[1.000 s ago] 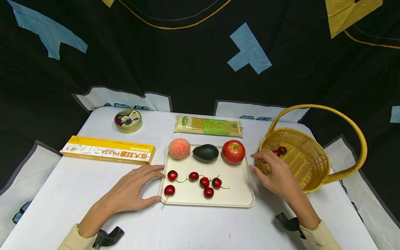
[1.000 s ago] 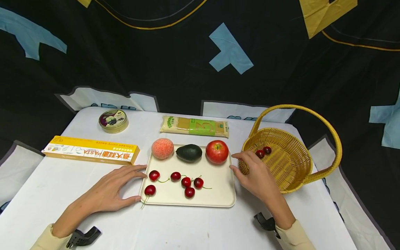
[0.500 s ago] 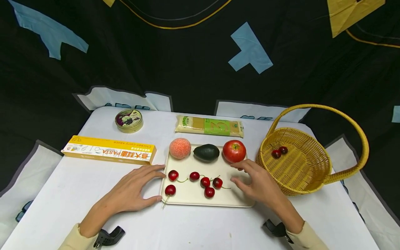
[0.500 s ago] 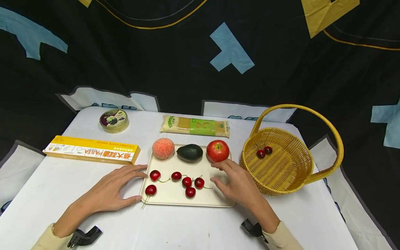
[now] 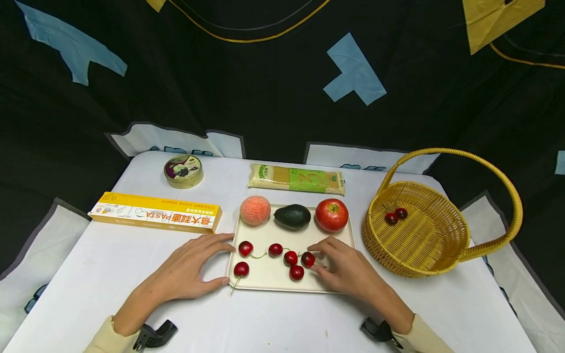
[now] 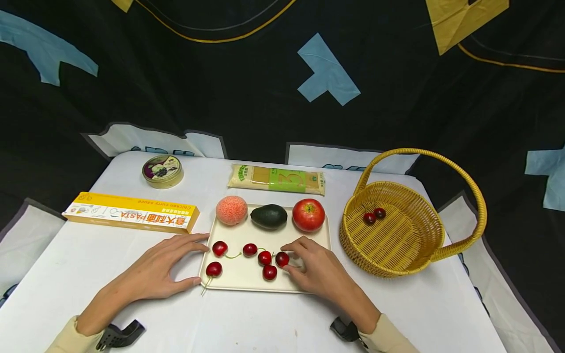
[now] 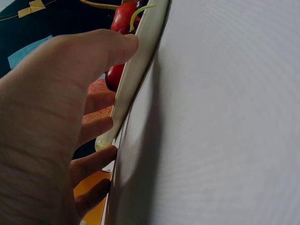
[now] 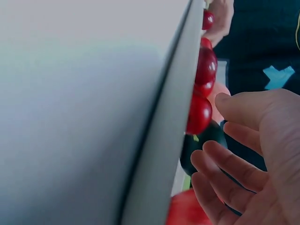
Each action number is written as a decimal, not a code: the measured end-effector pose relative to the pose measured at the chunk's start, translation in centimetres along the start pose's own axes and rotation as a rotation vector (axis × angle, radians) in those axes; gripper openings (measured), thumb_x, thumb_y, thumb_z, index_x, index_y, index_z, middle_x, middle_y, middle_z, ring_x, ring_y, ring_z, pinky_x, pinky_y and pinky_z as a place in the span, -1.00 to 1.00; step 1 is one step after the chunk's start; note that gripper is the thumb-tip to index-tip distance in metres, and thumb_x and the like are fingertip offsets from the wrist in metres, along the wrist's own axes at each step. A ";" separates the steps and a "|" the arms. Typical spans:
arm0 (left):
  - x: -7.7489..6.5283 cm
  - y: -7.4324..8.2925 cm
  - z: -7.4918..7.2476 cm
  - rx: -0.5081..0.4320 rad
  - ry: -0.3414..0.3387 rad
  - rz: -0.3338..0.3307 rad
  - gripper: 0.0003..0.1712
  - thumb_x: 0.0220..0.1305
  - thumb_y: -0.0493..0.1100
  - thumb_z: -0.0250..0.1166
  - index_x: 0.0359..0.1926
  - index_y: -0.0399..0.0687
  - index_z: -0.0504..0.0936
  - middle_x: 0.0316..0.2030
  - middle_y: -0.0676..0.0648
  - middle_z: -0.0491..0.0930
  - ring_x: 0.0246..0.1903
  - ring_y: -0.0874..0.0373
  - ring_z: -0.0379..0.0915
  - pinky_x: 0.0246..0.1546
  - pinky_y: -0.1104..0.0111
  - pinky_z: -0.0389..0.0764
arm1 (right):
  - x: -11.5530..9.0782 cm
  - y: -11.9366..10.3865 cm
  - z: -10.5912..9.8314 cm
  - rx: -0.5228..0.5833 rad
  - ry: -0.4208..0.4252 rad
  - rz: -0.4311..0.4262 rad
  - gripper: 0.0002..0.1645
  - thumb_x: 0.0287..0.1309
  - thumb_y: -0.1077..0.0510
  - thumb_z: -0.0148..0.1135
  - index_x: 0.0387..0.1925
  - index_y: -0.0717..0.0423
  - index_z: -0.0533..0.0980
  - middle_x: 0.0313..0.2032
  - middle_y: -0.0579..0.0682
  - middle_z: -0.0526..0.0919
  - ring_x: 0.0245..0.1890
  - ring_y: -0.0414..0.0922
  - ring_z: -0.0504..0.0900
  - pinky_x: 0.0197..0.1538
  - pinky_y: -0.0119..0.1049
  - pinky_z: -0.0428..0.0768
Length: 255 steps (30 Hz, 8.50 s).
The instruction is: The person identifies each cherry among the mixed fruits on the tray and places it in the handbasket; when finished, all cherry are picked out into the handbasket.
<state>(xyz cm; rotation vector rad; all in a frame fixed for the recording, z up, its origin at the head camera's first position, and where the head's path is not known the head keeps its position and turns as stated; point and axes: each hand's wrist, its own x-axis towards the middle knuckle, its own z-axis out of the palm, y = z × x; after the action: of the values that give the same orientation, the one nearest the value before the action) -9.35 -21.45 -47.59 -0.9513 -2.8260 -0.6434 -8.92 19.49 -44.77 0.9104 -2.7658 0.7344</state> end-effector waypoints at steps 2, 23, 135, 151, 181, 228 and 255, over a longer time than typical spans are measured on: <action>0.0 0.0 0.0 0.002 0.004 0.006 -0.31 0.13 0.23 0.60 0.28 0.26 0.67 0.51 0.10 0.45 0.45 0.01 0.40 0.36 -0.08 0.50 | 0.0 -0.1 0.3 -0.005 -0.020 -0.006 -0.58 0.23 0.00 0.60 0.10 -0.14 0.70 -0.11 -0.16 0.68 -0.25 -0.25 0.66 -0.22 -0.32 0.68; 0.0 0.1 -0.1 -0.003 -0.004 -0.007 -0.31 0.14 0.23 0.60 0.29 0.25 0.67 0.51 0.10 0.44 0.46 0.01 0.40 0.37 -0.08 0.50 | -0.2 -0.3 0.3 -0.046 -0.081 -0.008 -0.62 0.28 0.06 0.57 0.10 -0.12 0.70 -0.02 -0.16 0.70 -0.29 -0.30 0.63 -0.22 -0.37 0.70; 0.0 -0.1 0.1 -0.003 0.001 0.011 -0.31 0.15 0.23 0.59 0.29 0.24 0.67 0.53 0.11 0.43 0.47 0.01 0.39 0.40 -0.07 0.46 | -2.3 13.7 -9.1 -0.232 -0.054 0.488 -0.52 0.31 0.13 0.52 0.16 0.22 0.59 0.09 0.34 0.60 -0.05 0.23 0.66 0.03 0.29 0.71; -0.2 0.1 0.1 -0.009 -0.004 -0.004 -0.32 0.14 0.22 0.59 0.28 0.25 0.67 0.51 0.10 0.44 0.46 0.02 0.40 0.37 -0.08 0.50 | -1.5 10.1 -9.2 -0.245 0.171 0.331 -0.63 0.31 0.18 0.50 0.10 0.19 0.68 -0.09 0.18 0.73 -0.22 0.08 0.70 -0.23 0.09 0.71; 0.0 0.0 0.0 0.002 -0.003 0.001 -0.30 0.15 0.24 0.58 0.29 0.24 0.66 0.52 0.09 0.44 0.47 0.03 0.39 0.38 -0.07 0.48 | 0.9 1.7 -3.4 -0.139 0.216 0.040 -0.56 0.11 0.10 0.68 -0.01 0.10 0.69 -0.10 0.04 0.77 -0.24 -0.02 0.74 -0.26 -0.15 0.73; -0.1 0.3 0.2 -0.018 -0.022 -0.006 -0.33 0.19 0.21 0.58 0.31 0.26 0.67 0.56 0.09 0.38 0.50 -0.03 0.35 0.41 -0.12 0.45 | -0.6 -3.6 1.9 -0.030 -0.087 -0.031 -0.69 0.21 0.03 0.63 -0.05 -0.16 0.70 -0.15 -0.25 0.68 -0.46 -0.43 0.41 -0.36 -0.50 0.51; -0.2 0.1 0.1 -0.011 -0.014 -0.005 -0.32 0.17 0.21 0.58 0.31 0.28 0.67 0.56 0.12 0.38 0.49 -0.02 0.36 0.40 -0.13 0.45 | -0.7 2.2 -5.9 -0.096 0.168 0.012 -0.54 0.03 0.40 0.61 -0.02 0.12 0.66 -0.08 0.01 0.70 -0.27 -0.07 0.68 -0.27 -0.20 0.77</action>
<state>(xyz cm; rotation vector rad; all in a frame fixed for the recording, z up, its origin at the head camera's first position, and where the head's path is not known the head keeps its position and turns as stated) -9.17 -21.43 -47.67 -0.9548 -2.8411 -0.6565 -9.76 24.30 -40.73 0.7764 -2.6365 0.6416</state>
